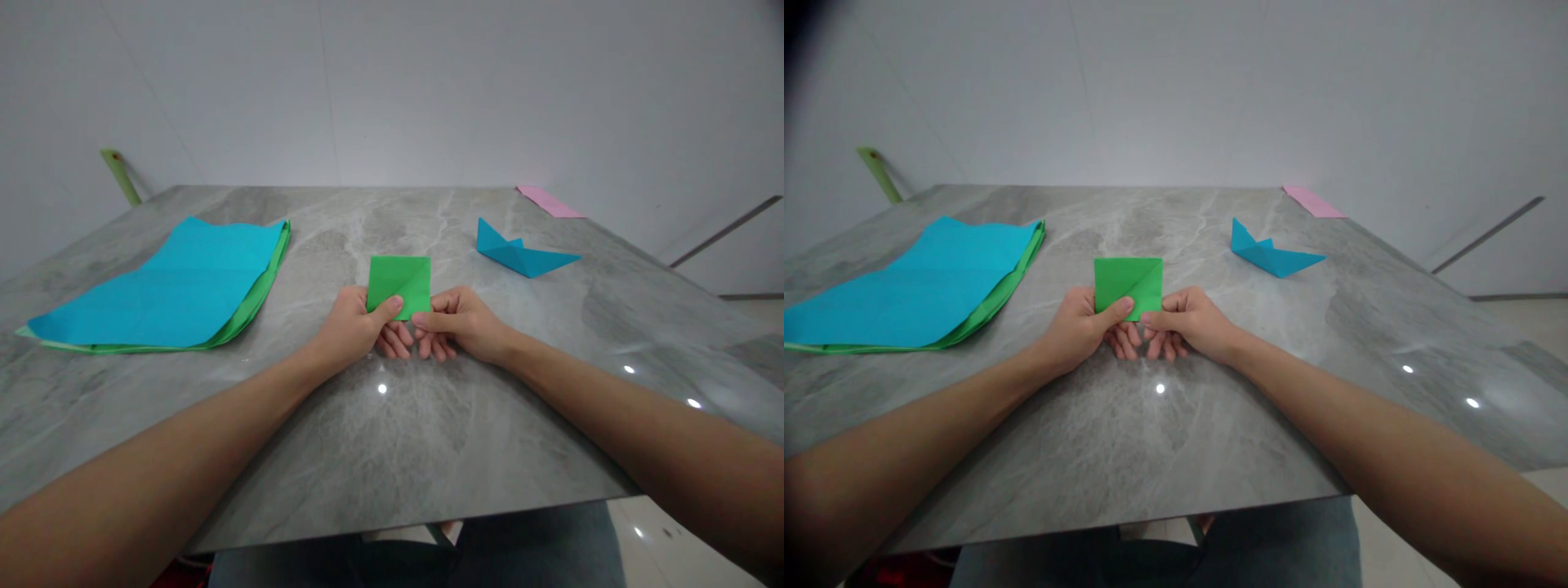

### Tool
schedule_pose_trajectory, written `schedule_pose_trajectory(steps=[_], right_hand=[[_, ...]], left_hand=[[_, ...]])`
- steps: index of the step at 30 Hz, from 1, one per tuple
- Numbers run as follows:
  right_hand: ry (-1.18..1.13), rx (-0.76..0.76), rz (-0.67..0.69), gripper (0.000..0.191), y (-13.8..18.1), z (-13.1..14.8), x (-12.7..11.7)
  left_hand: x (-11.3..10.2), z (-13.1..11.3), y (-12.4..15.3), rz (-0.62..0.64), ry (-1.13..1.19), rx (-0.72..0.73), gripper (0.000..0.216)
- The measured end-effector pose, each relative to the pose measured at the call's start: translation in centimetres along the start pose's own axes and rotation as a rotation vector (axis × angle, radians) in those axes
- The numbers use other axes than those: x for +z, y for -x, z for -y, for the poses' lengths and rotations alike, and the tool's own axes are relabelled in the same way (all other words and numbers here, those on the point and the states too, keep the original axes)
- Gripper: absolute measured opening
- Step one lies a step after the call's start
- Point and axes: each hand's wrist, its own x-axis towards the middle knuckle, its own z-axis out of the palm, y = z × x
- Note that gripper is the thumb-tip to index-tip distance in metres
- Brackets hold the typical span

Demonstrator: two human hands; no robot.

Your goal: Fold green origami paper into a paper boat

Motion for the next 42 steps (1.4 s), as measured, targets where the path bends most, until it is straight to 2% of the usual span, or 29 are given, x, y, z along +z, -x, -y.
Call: schedule_pose_trajectory(steps=[9, 12, 17, 23, 31, 33, 34, 37, 39, 42], right_hand=[[-0.041, 0.027, -0.052, 0.029, 0.0, 0.1, -0.4], [-0.073, 0.031, -0.053, 0.029, 0.0, 0.1, -0.5], [-0.068, 0.0, -0.008, 0.028, -0.2, -0.3, -0.4], [-0.037, -0.039, 0.038, 0.04, 0.0, -0.7, -0.7], [0.017, -0.152, -0.074, 0.038, -0.2, -0.8, -1.3], [0.023, -0.154, -0.094, 0.038, -0.2, -0.7, -1.4], [0.021, -0.16, -0.113, 0.038, -0.2, -0.6, -1.4], [0.006, -0.162, -0.129, 0.038, 0.0, -0.3, -1.3], [0.015, -0.125, -0.076, 0.038, 0.2, -0.2, -1.1], [0.071, -0.062, 0.028, 0.04, 0.3, -0.2, -0.5]], left_hand=[[0.1, -0.4, 0.0, 0.04, -0.117, 0.022, 0.049], [-0.2, -0.5, -0.1, 0.057, -0.091, 0.017, 0.05], [-1.3, -0.1, -0.1, 0.2, 0.004, -0.043, 0.048], [-1.6, -0.1, 0.4, 0.329, 0.014, -0.114, 0.047], [-1.7, -0.2, 0.8, 0.456, -0.003, -0.216, 0.044], [-1.5, -0.1, 0.7, 0.388, -0.012, -0.216, 0.044], [-1.4, 0.0, 0.6, 0.314, -0.014, -0.193, 0.043], [-1.3, 0.1, 0.1, 0.007, -0.01, -0.027, 0.039], [-1.2, 0.2, -0.2, -0.152, 0.005, 0.081, 0.034], [-0.9, 0.3, -0.4, -0.26, 0.106, 0.127, 0.03]])
